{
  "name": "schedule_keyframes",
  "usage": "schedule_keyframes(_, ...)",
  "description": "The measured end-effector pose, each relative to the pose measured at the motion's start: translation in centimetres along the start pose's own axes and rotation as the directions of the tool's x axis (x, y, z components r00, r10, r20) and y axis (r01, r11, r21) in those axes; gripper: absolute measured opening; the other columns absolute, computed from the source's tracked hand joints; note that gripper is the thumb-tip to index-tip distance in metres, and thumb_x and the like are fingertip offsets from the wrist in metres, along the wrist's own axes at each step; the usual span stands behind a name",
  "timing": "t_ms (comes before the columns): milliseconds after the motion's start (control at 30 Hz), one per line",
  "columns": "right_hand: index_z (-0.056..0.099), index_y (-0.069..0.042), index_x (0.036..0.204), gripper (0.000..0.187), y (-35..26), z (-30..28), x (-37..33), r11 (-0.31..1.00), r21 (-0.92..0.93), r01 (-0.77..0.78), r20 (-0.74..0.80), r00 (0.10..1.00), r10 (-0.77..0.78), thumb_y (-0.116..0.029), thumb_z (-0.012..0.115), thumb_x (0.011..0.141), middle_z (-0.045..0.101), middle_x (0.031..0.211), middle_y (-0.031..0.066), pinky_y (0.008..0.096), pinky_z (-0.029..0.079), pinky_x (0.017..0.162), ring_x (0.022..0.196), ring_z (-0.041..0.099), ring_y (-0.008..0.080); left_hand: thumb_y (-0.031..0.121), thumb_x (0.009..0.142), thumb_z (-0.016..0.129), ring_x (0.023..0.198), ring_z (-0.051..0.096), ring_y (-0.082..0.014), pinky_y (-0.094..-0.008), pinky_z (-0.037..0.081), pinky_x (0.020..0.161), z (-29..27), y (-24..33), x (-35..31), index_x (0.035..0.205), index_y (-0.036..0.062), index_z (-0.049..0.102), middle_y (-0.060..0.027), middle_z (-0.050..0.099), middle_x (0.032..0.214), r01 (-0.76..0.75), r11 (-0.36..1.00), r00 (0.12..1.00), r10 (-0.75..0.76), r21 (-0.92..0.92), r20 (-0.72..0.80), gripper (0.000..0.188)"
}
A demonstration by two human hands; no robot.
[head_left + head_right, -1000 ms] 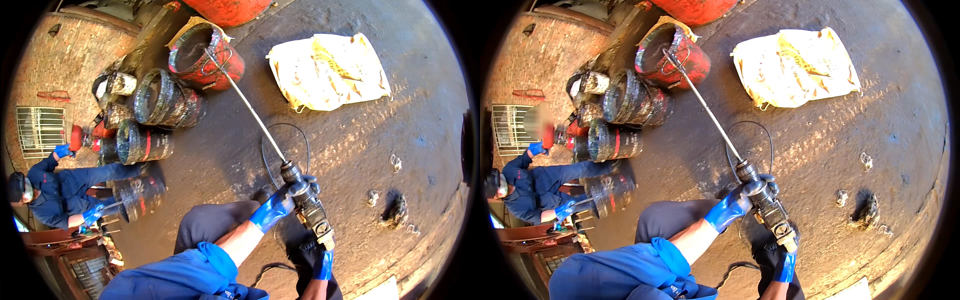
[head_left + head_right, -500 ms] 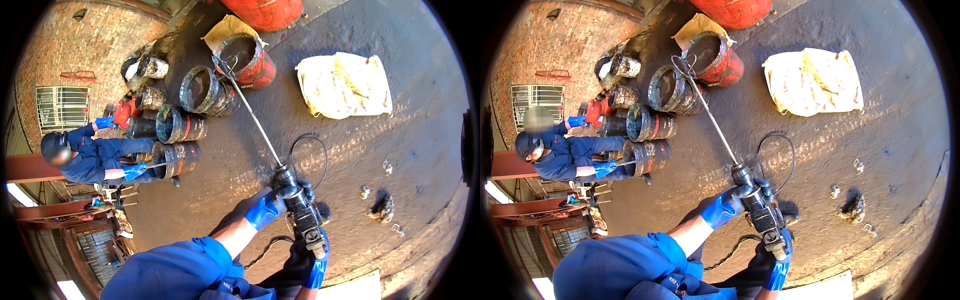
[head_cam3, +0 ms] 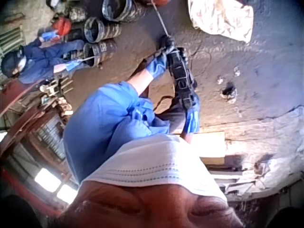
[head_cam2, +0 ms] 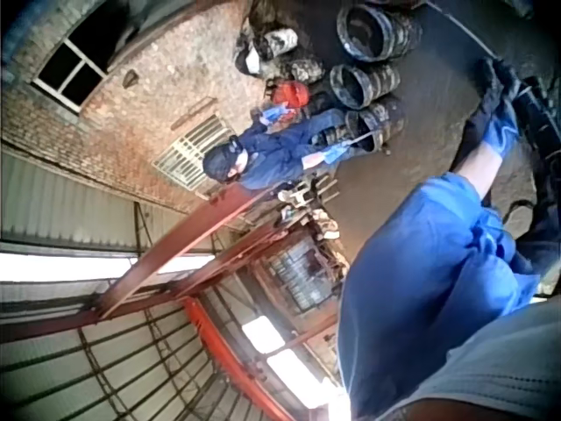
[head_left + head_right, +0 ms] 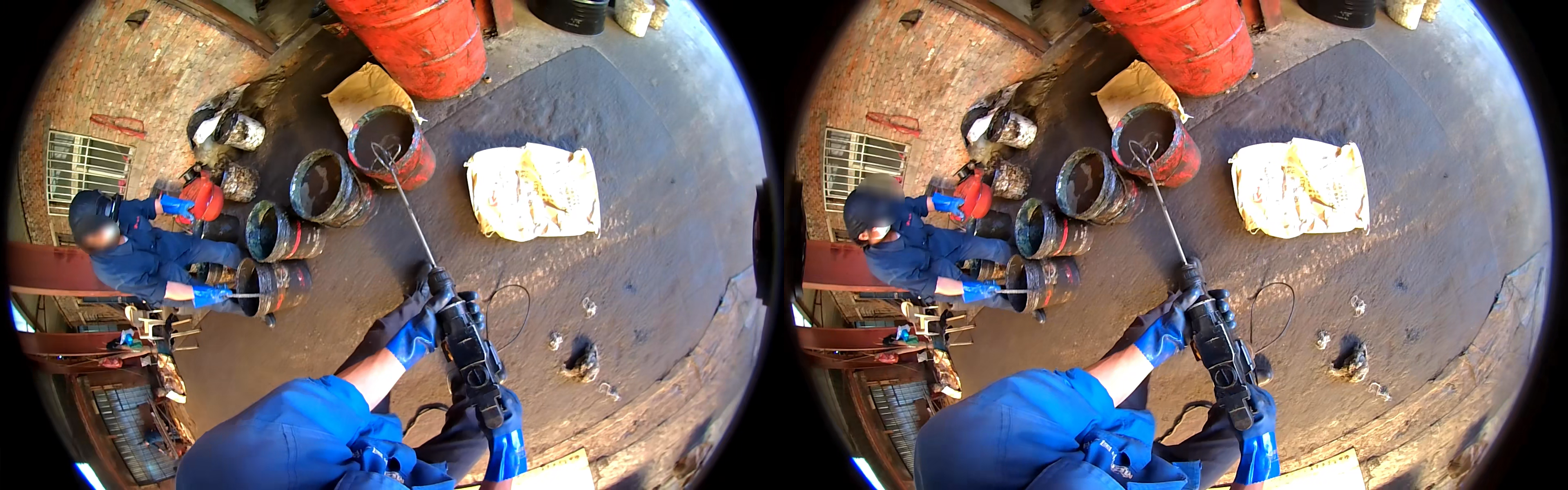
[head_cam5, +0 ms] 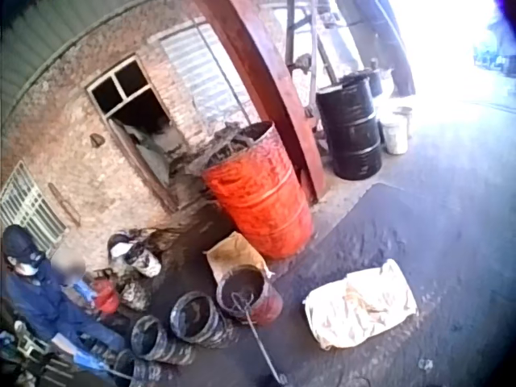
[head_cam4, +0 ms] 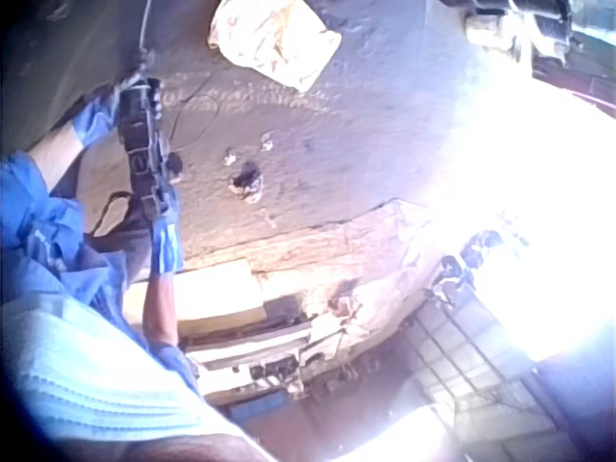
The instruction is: The person sits on the floor and handles a power drill, a yellow plug, and a fibrous material. They then use the drill to mix a dark substance inside a bucket while another person pours liquid into nearby buckets.
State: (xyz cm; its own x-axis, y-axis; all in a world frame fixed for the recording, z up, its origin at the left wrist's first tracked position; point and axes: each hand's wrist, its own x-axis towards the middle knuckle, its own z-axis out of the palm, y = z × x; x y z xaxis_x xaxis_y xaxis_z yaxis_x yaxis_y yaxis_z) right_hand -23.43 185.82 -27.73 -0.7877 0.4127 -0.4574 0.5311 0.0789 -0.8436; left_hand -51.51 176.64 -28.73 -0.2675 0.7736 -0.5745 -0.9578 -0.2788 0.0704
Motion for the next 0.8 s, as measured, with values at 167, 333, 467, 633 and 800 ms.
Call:
schedule_keyframes(167, 0.073, -0.007, 0.1, 0.032, -4.2, 1.5, 4.6, 0.996, 0.006, -0.087, 0.106, 0.991, 0.086, -0.016, 0.079, 0.069, 0.07, 0.096, 0.0141, 0.0401, 0.053, 0.082, 0.09, 0.067, 0.0325, 0.055, 0.096, 0.054, 0.1, 0.064, -0.0387, -0.0573, 0.049, 0.097, -3.0, 6.2, 2.8, 0.128, 0.0004, 0.054, -0.0174, 0.067, 0.106, 0.048, 0.993, 0.997, -0.053, -0.108, -0.051, 0.063)
schedule_keyframes(333, 0.069, -0.007, 0.095, 0.014, -10.7, 3.1, 10.2, 0.997, -0.046, 0.06, 0.157, 0.986, -0.052, -0.013, 0.071, 0.082, 0.066, 0.076, 0.0008, 0.0307, 0.048, 0.057, 0.067, 0.063, 0.0141, 0.057, 0.096, 0.052, 0.098, 0.064, -0.0361, -0.0544, 0.051, 0.095, -1.5, 13.0, 4.1, 0.126, 0.0018, 0.057, -0.0144, 0.068, 0.102, 0.068, 0.967, 0.997, -0.075, -0.247, -0.019, 0.063)
schedule_keyframes(467, 0.069, -0.006, 0.098, 0.023, -20.2, 3.0, 14.5, 0.972, -0.05, -0.231, 0.27, 0.934, 0.236, -0.017, 0.078, 0.079, 0.067, 0.076, 0.0006, 0.0281, 0.048, 0.056, 0.065, 0.059, 0.0086, 0.063, 0.095, 0.048, 0.092, 0.067, -0.0303, -0.048, 0.054, 0.091, 0.6, 18.3, 5.0, 0.123, 0.0045, 0.059, -0.0116, 0.069, 0.097, 0.047, 0.967, 0.996, -0.064, -0.252, -0.06, 0.066)
schedule_keyframes(633, 0.068, -0.005, 0.113, 0.042, -29.1, 4.3, 20.2, 0.949, -0.211, -0.232, 0.291, 0.912, 0.288, -0.024, 0.081, 0.078, 0.074, 0.094, 0.0099, 0.0323, 0.056, 0.076, 0.086, 0.071, 0.018, 0.065, 0.094, 0.049, 0.086, 0.068, -0.03, -0.0473, 0.057, 0.086, 2.4, 24.5, 6.4, 0.118, 0.0026, 0.061, -0.0116, 0.069, 0.094, 0.025, 0.954, 1.0, -0.021, -0.298, 0.017, 0.067)
schedule_keyframes(800, 0.067, -0.004, 0.108, 0.035, -33.7, 6.9, 25.3, 0.946, -0.087, -0.313, 0.234, 0.916, 0.325, -0.02, 0.08, 0.08, 0.072, 0.09, 0.0062, 0.0295, 0.054, 0.069, 0.079, 0.065, 0.0106, 0.06, 0.097, 0.05, 0.084, 0.068, -0.0272, -0.0433, 0.056, 0.086, -5.1, 28.7, 10.9, 0.119, 0.0053, 0.062, -0.0093, 0.07, 0.097, -0.099, 0.991, 0.993, 0.091, -0.094, -0.081, 0.06)
